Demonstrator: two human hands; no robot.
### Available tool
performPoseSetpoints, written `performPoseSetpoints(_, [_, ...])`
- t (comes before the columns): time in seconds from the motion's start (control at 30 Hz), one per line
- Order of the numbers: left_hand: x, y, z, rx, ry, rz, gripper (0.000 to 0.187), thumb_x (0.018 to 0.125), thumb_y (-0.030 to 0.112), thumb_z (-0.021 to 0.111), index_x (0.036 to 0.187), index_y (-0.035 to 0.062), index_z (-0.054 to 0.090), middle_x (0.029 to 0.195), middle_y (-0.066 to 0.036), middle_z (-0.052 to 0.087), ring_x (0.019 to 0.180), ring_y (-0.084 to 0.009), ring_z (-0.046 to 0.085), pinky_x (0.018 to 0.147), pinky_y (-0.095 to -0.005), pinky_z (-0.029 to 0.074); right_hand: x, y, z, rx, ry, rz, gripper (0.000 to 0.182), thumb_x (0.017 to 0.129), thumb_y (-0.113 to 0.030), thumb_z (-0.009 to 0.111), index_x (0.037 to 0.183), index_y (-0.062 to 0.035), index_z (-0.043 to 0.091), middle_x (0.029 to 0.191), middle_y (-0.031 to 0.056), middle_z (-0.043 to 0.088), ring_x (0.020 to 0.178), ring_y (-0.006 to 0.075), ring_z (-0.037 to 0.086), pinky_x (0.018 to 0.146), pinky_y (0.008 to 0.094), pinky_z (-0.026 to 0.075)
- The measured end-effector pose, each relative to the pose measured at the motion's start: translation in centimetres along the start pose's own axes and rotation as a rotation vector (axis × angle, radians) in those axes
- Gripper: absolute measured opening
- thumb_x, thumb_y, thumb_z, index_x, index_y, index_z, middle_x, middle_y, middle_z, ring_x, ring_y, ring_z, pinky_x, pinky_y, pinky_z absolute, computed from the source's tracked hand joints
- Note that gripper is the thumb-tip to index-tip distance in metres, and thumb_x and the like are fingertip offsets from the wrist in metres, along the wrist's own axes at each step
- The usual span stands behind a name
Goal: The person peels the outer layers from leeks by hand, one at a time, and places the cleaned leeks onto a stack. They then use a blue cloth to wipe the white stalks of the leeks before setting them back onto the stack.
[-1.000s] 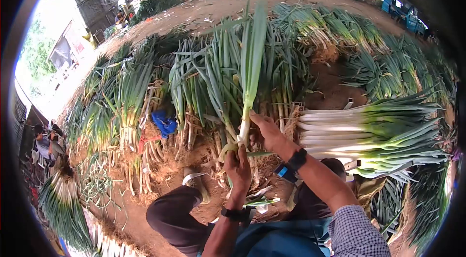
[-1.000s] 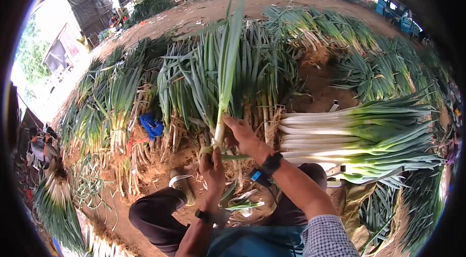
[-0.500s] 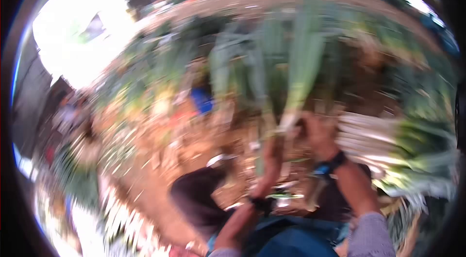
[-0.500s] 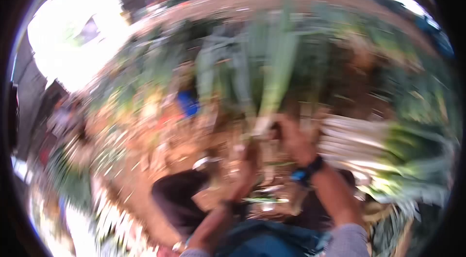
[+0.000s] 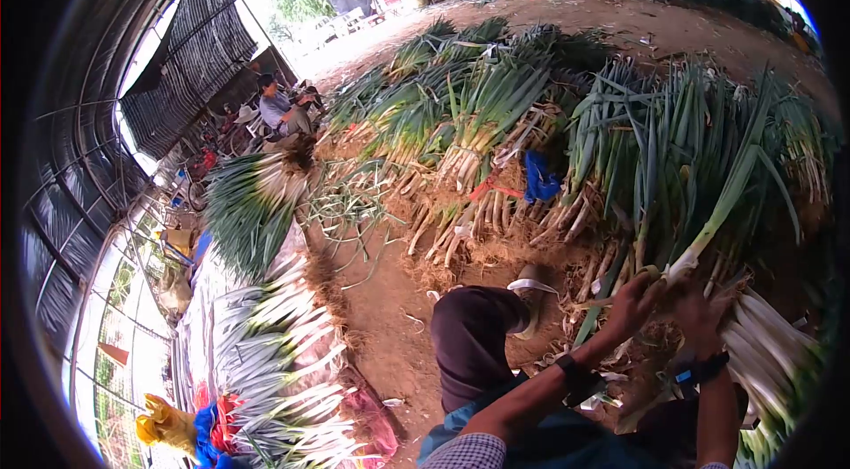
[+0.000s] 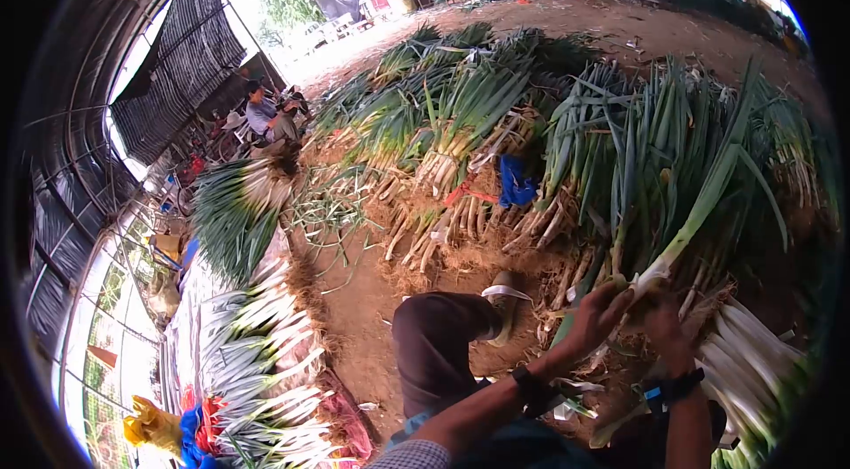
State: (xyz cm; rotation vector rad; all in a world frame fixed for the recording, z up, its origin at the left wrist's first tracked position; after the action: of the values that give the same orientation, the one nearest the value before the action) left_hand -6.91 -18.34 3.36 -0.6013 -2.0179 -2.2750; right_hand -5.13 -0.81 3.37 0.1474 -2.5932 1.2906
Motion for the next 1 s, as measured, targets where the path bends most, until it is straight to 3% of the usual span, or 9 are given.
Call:
performPoseSetpoints(0.1, [0.0,-0.2,-0.2,-0.052,-0.004,-0.108,0.027,0.100,0.023,0.061,0.111,-0.0014,0.062,0.088,-0.011,0.065,0.079,-0.0134,0.055,0.072,-0.0310,0.047,1.6,1.3,0.5,-0.839,-0.374,-0.274,0.029,0.088,-0.028,0.071,0.106,-0.0047,0.071,0.095,0.0088,0.070,0.088,0.0174,0.065,0.082,0.0355,0.053])
performPoseSetpoints(0.33, [-2.3,-1.1,0.9,0.397,0.164,0.253,0.024,0.094,0.015,0.063,0.114,0.0011,0.062,0.096,-0.012,0.063,0.083,-0.0196,0.058,0.075,-0.0347,0.049,1.0,-4.9,-2.3,0.828,0.106,0.428,0.052,0.105,-0.050,0.042,0.119,-0.0045,0.064,0.102,0.0057,0.067,0.083,0.0160,0.063,0.082,0.0336,0.052])
performPoseSetpoints(0.37, [-2.6,-2.2,1.4,0.418,0.229,0.377,0.023,0.093,0.012,0.063,0.114,0.0014,0.063,0.096,-0.011,0.063,0.085,-0.0199,0.059,0.076,-0.0349,0.049,0.8,-2.6,-0.8,0.673,0.004,0.285,0.043,0.101,-0.041,0.052,0.123,-0.0045,0.062,0.107,0.0109,0.063,0.096,0.0216,0.061,0.087,0.0367,0.050])
performPoseSetpoints(0.43, [-2.6,-6.2,1.1,-0.259,0.118,-0.177,0.019,0.092,0.011,0.064,0.110,0.0033,0.064,0.092,-0.005,0.062,0.084,-0.0166,0.059,0.075,-0.0313,0.050,-1.8,-3.6,-2.1,-0.200,0.040,-0.311,0.049,0.086,-0.013,0.063,0.135,-0.0103,0.054,0.115,0.0176,0.054,0.111,0.0334,0.053,0.095,0.0406,0.044])
performPoseSetpoints(0.47, [-2.8,-5.6,0.9,-0.249,0.111,-0.174,0.015,0.093,0.010,0.065,0.107,0.0041,0.064,0.090,-0.003,0.061,0.083,-0.0138,0.058,0.073,-0.0289,0.049,-0.6,-0.6,-1.9,-0.188,-0.169,-0.176,0.052,0.090,-0.011,0.061,0.140,-0.0108,0.048,0.113,0.0181,0.054,0.107,0.0355,0.054,0.094,0.0418,0.044])
performPoseSetpoints(0.53, [-2.7,-4.8,1.0,-0.023,0.115,-0.035,0.008,0.094,0.009,0.066,0.101,0.0057,0.065,0.085,0.001,0.059,0.081,-0.0083,0.057,0.069,-0.0242,0.046,1.4,-0.4,-2.6,0.369,-0.139,0.108,0.037,0.094,-0.016,0.056,0.130,-0.0056,0.058,0.112,0.0117,0.062,0.104,0.0245,0.059,0.090,0.0349,0.048])
performPoseSetpoints(0.6, [-2.1,-0.6,1.7,0.353,0.069,0.187,0.008,0.092,0.007,0.067,0.099,0.0052,0.064,0.083,-0.008,0.058,0.069,-0.0200,0.054,0.061,-0.0326,0.044,2.7,-0.2,-2.2,1.021,0.053,0.308,0.034,0.098,-0.021,0.051,0.120,-0.0004,0.067,0.111,0.0052,0.070,0.101,0.0136,0.064,0.086,0.0281,0.051])
performPoseSetpoints(0.8, [-2.2,1.5,2.4,0.566,0.087,0.162,0.009,0.092,0.008,0.067,0.097,0.0059,0.061,0.082,-0.010,0.056,0.067,-0.0250,0.054,0.060,-0.0372,0.043,0.8,-1.2,-1.0,1.229,-0.139,0.383,0.034,0.098,-0.020,0.055,0.122,0.0021,0.062,0.115,0.0121,0.069,0.102,0.0198,0.066,0.090,0.0320,0.053])
performPoseSetpoints(1.0, [-3.1,1.3,3.1,0.636,-0.007,0.206,0.007,0.092,0.008,0.065,0.097,0.0031,0.062,0.087,-0.013,0.060,0.076,-0.0263,0.060,0.064,-0.0351,0.047,0.9,-0.5,-4.2,1.388,0.153,0.267,0.042,0.099,-0.022,0.056,0.130,0.0062,0.055,0.122,0.0159,0.066,0.111,0.0274,0.065,0.100,0.0437,0.050])
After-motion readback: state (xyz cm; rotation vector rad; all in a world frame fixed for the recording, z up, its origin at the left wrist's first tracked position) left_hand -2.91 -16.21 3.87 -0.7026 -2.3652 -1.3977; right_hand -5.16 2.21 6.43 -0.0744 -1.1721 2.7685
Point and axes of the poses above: each hand's wrist, its own x-axis towards the middle knuckle, its own z-axis out of the palm, y = z × x, the point moved 4 cm from there along x, towards the middle knuckle
